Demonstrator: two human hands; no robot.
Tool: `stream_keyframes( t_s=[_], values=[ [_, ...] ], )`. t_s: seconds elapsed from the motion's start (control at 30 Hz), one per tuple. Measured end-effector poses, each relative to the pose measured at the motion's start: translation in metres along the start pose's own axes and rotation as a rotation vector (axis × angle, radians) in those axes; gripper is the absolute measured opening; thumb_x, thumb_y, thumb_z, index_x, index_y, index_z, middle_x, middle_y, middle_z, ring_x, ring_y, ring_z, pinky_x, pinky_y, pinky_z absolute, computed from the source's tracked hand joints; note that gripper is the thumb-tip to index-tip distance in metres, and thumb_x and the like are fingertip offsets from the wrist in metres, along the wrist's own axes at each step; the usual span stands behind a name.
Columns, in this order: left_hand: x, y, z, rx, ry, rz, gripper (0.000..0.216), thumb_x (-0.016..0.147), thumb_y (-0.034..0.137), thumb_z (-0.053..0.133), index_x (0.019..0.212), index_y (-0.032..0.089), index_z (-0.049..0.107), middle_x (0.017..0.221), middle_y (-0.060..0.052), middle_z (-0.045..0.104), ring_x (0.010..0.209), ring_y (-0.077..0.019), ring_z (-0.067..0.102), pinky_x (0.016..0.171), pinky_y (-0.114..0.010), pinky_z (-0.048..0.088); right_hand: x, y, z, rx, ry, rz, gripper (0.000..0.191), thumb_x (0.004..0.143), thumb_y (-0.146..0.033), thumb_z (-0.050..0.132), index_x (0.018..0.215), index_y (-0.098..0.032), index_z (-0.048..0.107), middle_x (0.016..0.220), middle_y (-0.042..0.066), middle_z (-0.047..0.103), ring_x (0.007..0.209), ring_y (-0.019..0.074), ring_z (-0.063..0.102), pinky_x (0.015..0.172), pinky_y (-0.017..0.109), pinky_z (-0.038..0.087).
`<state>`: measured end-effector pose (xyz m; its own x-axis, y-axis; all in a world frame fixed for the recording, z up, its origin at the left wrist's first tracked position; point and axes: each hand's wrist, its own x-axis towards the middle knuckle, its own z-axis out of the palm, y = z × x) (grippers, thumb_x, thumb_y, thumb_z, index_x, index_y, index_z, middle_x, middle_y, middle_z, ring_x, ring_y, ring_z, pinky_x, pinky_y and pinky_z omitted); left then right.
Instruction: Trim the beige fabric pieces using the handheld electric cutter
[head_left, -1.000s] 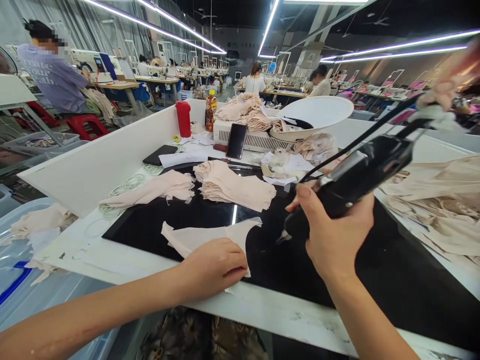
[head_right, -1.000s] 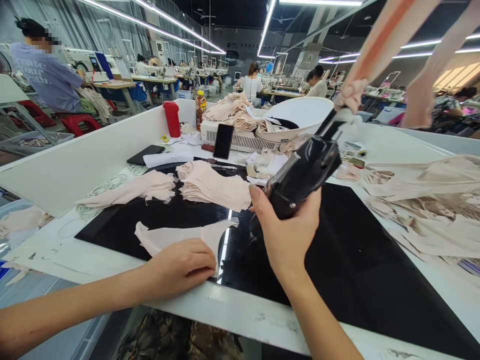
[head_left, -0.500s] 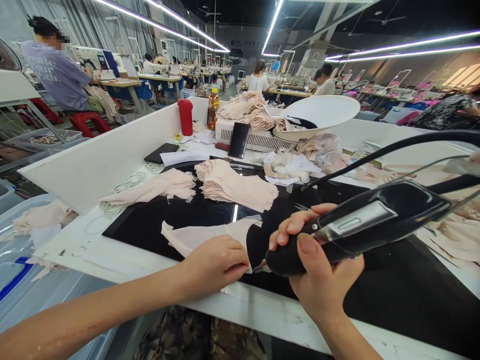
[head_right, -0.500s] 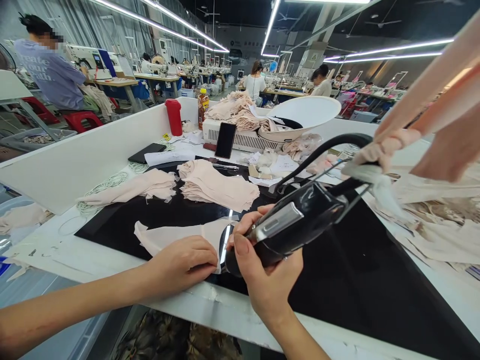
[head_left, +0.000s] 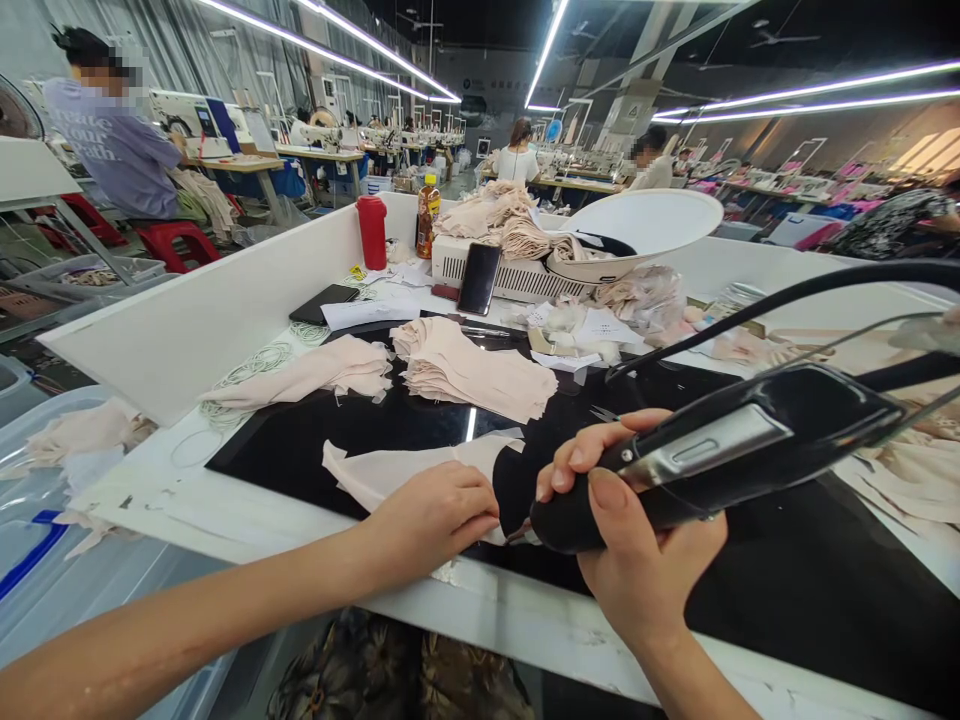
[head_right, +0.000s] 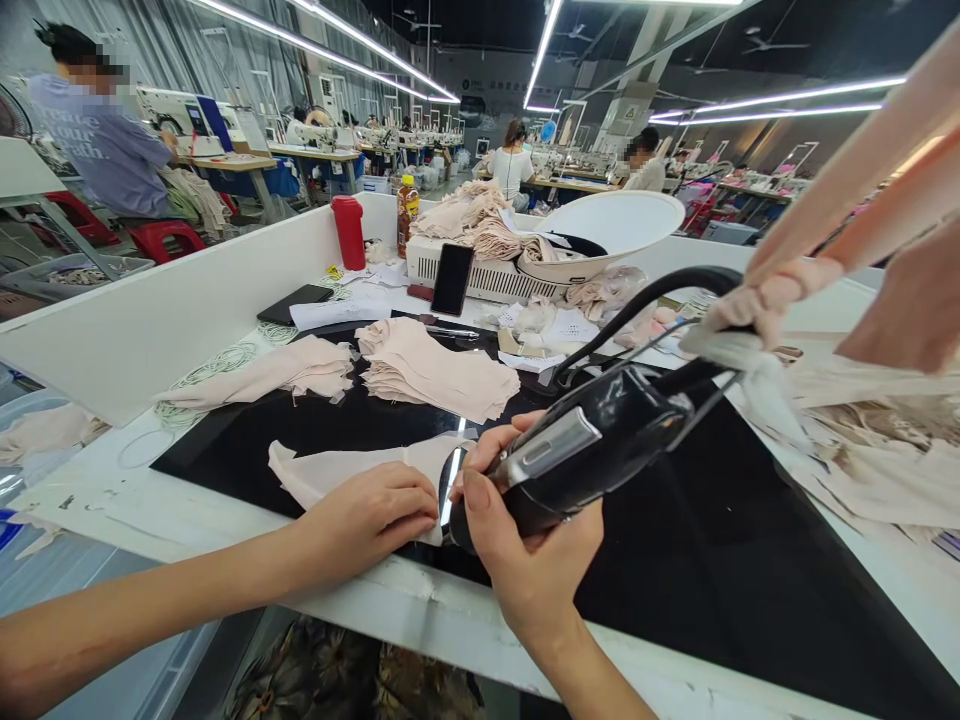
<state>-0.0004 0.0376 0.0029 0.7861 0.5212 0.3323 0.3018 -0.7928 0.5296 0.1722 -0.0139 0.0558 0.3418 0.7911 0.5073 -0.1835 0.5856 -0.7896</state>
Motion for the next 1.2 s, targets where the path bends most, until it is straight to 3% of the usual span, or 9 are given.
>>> stream_keyframes(
  t_s=[0.13, 0.3, 0.6, 0.9, 1.2],
  values=[
    [0.0022, -0.0017, 0.0041, 0.019, -0.012, -0.033, 0.007, 0.096, 0.018, 0.076, 0.095, 0.015, 0.069, 0.098, -0.004, 0.071, 0.094, -0.0209, 0.065, 0.089, -0.031, 0.049, -0.0004, 0.0008, -0.0003, -0.002, -0.001, 0.0, 0.035, 0.088, -0.025, 0.081, 0.117, -0.03, 0.061, 0.085, -0.004, 0.065, 0.066, 0.0139, 0.066, 0.056, 0.03, 0.058],
    [0.0047, -0.0005, 0.0053, 0.106, -0.015, -0.025, 0.007, 0.099, 0.015, 0.069, 0.093, 0.014, 0.067, 0.094, -0.004, 0.069, 0.09, -0.0205, 0.064, 0.085, -0.032, 0.05, -0.0004, 0.002, -0.0001, -0.003, -0.006, -0.008, 0.036, 0.088, -0.025, 0.081, 0.117, -0.029, 0.06, 0.084, -0.004, 0.065, 0.063, 0.0134, 0.066, 0.056, 0.03, 0.058],
    [0.0047, 0.0023, 0.006, 0.204, 0.099, 0.144, 0.005, 0.102, 0.012, 0.063, 0.098, 0.015, 0.065, 0.107, -0.006, 0.068, 0.101, -0.0198, 0.063, 0.097, -0.031, 0.049, 0.0001, 0.001, -0.0001, 0.002, 0.004, -0.004, 0.034, 0.088, -0.027, 0.081, 0.116, -0.029, 0.061, 0.084, -0.005, 0.065, 0.064, 0.0131, 0.065, 0.057, 0.03, 0.058],
    [0.0001, -0.0035, 0.0063, 0.243, -0.046, 0.191, 0.013, 0.106, 0.013, 0.055, 0.097, 0.015, 0.064, 0.09, -0.003, 0.064, 0.085, -0.0197, 0.058, 0.083, -0.031, 0.048, 0.0007, 0.0008, 0.0011, -0.003, 0.01, 0.003, 0.035, 0.088, -0.026, 0.081, 0.115, -0.029, 0.06, 0.083, -0.004, 0.064, 0.066, 0.0138, 0.065, 0.056, 0.029, 0.058],
    [-0.0029, -0.0041, 0.0031, 0.174, -0.021, 0.184, 0.012, 0.104, 0.011, 0.059, 0.099, 0.016, 0.068, 0.098, -0.005, 0.07, 0.092, -0.0188, 0.064, 0.087, -0.03, 0.05, 0.001, 0.0003, 0.0012, -0.014, 0.018, 0.003, 0.034, 0.087, -0.026, 0.082, 0.113, -0.028, 0.06, 0.083, -0.003, 0.064, 0.066, 0.0148, 0.064, 0.056, 0.03, 0.059]
  ],
)
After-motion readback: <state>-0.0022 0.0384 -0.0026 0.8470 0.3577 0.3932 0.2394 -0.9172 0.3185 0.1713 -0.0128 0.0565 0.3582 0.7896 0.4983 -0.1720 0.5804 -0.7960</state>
